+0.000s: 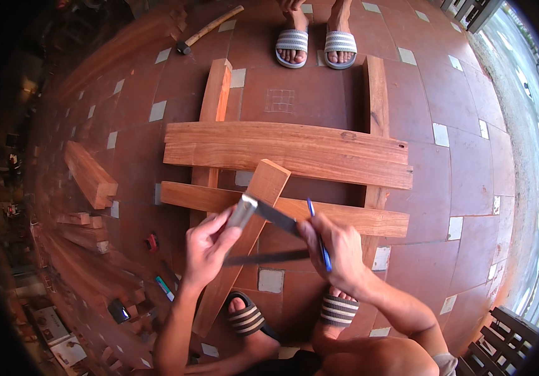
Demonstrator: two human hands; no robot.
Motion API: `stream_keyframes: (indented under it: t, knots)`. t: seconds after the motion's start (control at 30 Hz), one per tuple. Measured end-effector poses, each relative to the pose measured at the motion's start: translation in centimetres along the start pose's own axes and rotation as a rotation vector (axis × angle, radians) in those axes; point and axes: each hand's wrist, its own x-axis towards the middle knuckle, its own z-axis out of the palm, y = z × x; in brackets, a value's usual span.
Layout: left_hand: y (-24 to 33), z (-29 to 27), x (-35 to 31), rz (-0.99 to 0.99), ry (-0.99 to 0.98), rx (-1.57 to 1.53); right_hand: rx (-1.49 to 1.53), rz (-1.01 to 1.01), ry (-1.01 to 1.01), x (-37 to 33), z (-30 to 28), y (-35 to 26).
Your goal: The person uses a set square and a blue pen to mark lines on several wooden planks arranged on a tiled floor. They repeatedly position the square, draw lines, and reposition the planks to continue marking.
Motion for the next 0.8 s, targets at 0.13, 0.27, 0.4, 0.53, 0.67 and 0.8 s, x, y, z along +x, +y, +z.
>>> stream_keyframes:
  t: [0.13,0.27,0.4,0.53,0.67,0.8]
  knots:
    - [-5.6,-6.0,-4.0,-0.32,-0.103,0.187,0.147,0.013,-0.143,-4.2,0.6,1.3]
    - [-7.9,-6.8,-6.8,-0.546,-0.454,0.202,0.109,0.009,-0.313,-6.5,1.1,0.9]
    - [-6.4,-4.9,-7.7,-0.362,-0.311,0.349,0.081,-0.099,-0.344,-7.1,1.4,1.4]
    - [-4.9,-1.0,-9.2,-0.307,0.066,0.754,0.068,-0.092,-0.337,-6.7,0.9,1.4]
    - [-5.7,0.4,-9.2,-0.216,0.182,0.987,0.089,-0.112,-0.264,-4.9,0.0,1.5]
    - [-7.2,-1.2,-9.2,-0.092,0.109,0.749,0.165,-0.026,-0.188,-2.5,-0.4,1.7]
